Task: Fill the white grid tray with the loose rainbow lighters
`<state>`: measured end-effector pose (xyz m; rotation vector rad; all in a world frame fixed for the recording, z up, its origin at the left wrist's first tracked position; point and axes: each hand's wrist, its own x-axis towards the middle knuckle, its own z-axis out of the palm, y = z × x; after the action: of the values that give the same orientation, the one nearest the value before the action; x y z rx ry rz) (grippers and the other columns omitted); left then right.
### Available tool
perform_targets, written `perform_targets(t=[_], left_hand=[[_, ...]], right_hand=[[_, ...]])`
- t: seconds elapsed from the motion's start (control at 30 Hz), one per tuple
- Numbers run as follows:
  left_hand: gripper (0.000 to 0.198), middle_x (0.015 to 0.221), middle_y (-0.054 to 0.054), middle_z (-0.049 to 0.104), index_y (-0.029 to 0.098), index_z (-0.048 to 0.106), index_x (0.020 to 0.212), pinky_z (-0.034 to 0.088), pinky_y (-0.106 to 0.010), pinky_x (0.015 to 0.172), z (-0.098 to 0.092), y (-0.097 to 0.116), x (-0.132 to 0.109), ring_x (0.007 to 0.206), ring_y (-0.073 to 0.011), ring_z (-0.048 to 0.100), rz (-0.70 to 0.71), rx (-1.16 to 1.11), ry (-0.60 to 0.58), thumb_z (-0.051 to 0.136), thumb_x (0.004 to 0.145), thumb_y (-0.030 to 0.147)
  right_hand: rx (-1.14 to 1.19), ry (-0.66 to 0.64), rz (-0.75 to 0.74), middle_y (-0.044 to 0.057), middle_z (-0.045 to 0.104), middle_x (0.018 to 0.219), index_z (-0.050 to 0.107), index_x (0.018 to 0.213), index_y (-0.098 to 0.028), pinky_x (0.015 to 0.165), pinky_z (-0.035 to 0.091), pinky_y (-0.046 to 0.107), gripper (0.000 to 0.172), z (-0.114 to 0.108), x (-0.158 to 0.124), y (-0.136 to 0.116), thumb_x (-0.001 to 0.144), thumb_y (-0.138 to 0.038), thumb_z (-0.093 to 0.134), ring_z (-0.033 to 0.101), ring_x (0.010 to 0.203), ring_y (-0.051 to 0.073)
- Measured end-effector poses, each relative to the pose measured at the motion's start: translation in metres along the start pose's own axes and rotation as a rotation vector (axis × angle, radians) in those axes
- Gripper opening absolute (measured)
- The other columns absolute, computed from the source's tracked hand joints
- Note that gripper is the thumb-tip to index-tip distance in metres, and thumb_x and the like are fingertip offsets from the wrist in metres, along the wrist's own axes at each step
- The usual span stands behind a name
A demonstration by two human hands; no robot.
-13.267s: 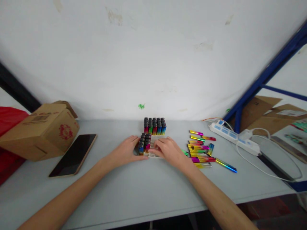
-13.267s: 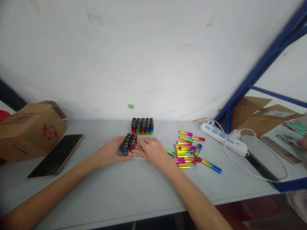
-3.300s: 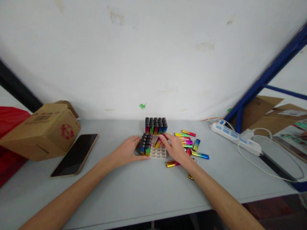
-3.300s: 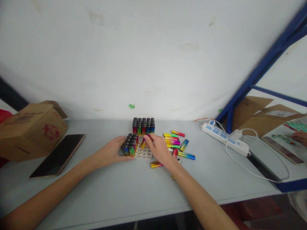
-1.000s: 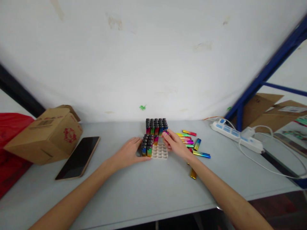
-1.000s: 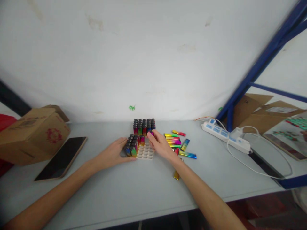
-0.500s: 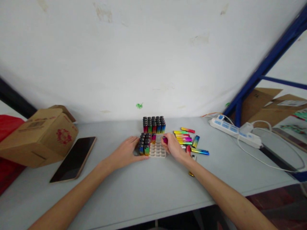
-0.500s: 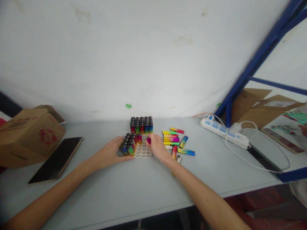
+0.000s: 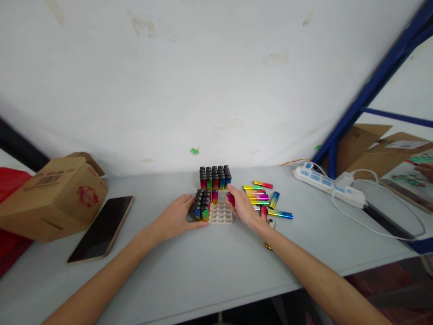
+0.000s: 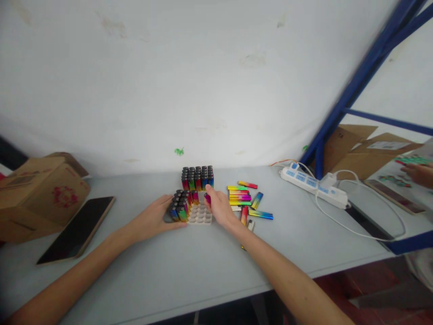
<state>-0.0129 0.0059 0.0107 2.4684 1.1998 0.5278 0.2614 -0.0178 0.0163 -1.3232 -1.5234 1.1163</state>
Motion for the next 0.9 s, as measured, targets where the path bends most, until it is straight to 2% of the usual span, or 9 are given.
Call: perform_targets(t=[0.1, 0.23, 0.33, 0.43, 0.53, 0.6, 0.7, 0.8, 0.9], left_hand=[[0.068, 0.126, -0.013, 0.083, 0.026, 0.079, 0.122, 0.063, -0.051, 0.112, -0.001, 0.003, 0.0, 0.121, -0.0405, 0.078, 0.002, 0.009, 0.001, 0.084, 0.088, 0.084], [0.067, 0.127, -0.014, 0.083, 0.025, 0.079, 0.122, 0.063, -0.052, 0.114, -0.002, 0.004, 0.001, 0.123, -0.0417, 0.078, -0.016, 0.015, -0.01, 0.085, 0.088, 0.083], [0.065, 0.128, -0.015, 0.082, 0.025, 0.078, 0.121, 0.062, -0.052, 0.114, -0.002, 0.004, 0.001, 0.125, -0.0419, 0.077, -0.019, 0.016, -0.022, 0.085, 0.088, 0.081], [0.065, 0.127, -0.015, 0.082, 0.025, 0.078, 0.121, 0.062, -0.052, 0.113, -0.001, 0.004, 0.001, 0.123, -0.0412, 0.078, -0.013, 0.021, -0.022, 0.085, 0.089, 0.08], [0.065, 0.125, -0.014, 0.082, 0.025, 0.078, 0.121, 0.063, -0.052, 0.111, -0.001, 0.004, 0.001, 0.12, -0.0402, 0.078, -0.009, 0.016, -0.009, 0.085, 0.089, 0.081], [0.066, 0.123, -0.013, 0.082, 0.024, 0.078, 0.121, 0.063, -0.051, 0.111, -0.001, 0.005, 0.001, 0.117, -0.0399, 0.078, -0.011, 0.013, -0.005, 0.086, 0.088, 0.081], [0.065, 0.123, -0.013, 0.082, 0.024, 0.078, 0.121, 0.062, -0.052, 0.111, 0.0, 0.006, 0.001, 0.118, -0.0405, 0.078, -0.011, 0.008, -0.005, 0.087, 0.088, 0.079], [0.063, 0.126, -0.014, 0.082, 0.024, 0.078, 0.124, 0.062, -0.052, 0.113, 0.001, 0.004, 0.0, 0.121, -0.0404, 0.077, 0.0, 0.005, -0.005, 0.088, 0.09, 0.076], [0.062, 0.128, -0.012, 0.083, 0.025, 0.077, 0.126, 0.062, -0.051, 0.113, 0.002, 0.002, -0.001, 0.122, -0.0392, 0.077, 0.028, 0.006, 0.003, 0.088, 0.091, 0.075]], right_hand=[[0.044, 0.015, 0.071, -0.004, 0.038, 0.049, 0.042, 0.057, -0.029, 0.056, 0.034, 0.032, 0.07, 0.0, -0.002, -0.002, 0.116, -0.064, 0.032, 0.038, 0.049, 0.016], [0.005, 0.024, 0.073, -0.005, 0.037, 0.052, 0.042, 0.061, -0.029, 0.057, 0.03, 0.032, 0.058, -0.002, -0.002, -0.002, 0.114, -0.051, 0.037, 0.038, 0.052, 0.016], [0.003, 0.003, 0.086, -0.004, 0.039, 0.052, 0.043, 0.061, -0.029, 0.058, 0.031, 0.032, 0.064, -0.003, -0.001, -0.002, 0.116, -0.059, 0.034, 0.04, 0.053, 0.017], [0.041, -0.007, 0.058, -0.003, 0.043, 0.056, 0.054, 0.069, -0.027, 0.059, 0.036, 0.033, 0.073, -0.003, -0.001, -0.002, 0.116, -0.077, 0.031, 0.045, 0.058, 0.019], [0.055, -0.026, -0.03, -0.002, 0.05, 0.064, 0.067, 0.089, -0.026, 0.061, 0.041, 0.034, 0.076, -0.005, -0.005, -0.005, 0.114, -0.089, 0.031, 0.05, 0.063, 0.021], [0.032, -0.05, -0.098, -0.002, 0.054, 0.069, 0.068, 0.1, -0.025, 0.062, 0.044, 0.035, 0.076, -0.008, -0.009, -0.008, 0.115, -0.089, 0.03, 0.052, 0.065, 0.022], [-0.107, -0.065, -0.23, -0.002, 0.061, 0.076, 0.066, 0.105, -0.026, 0.067, 0.048, 0.034, 0.062, -0.015, -0.013, -0.012, 0.12, -0.078, 0.037, 0.059, 0.07, 0.021], [-0.301, -0.006, -0.426, 0.004, 0.073, 0.093, 0.069, 0.104, -0.025, 0.083, 0.056, 0.036, 0.045, -0.02, -0.013, -0.013, 0.121, -0.063, 0.053, 0.069, 0.088, 0.023], [-0.412, 0.059, -0.587, 0.009, 0.078, 0.105, 0.075, 0.103, -0.023, 0.093, 0.059, 0.038, 0.038, -0.02, -0.011, -0.01, 0.119, -0.054, 0.062, 0.074, 0.1, 0.026]])
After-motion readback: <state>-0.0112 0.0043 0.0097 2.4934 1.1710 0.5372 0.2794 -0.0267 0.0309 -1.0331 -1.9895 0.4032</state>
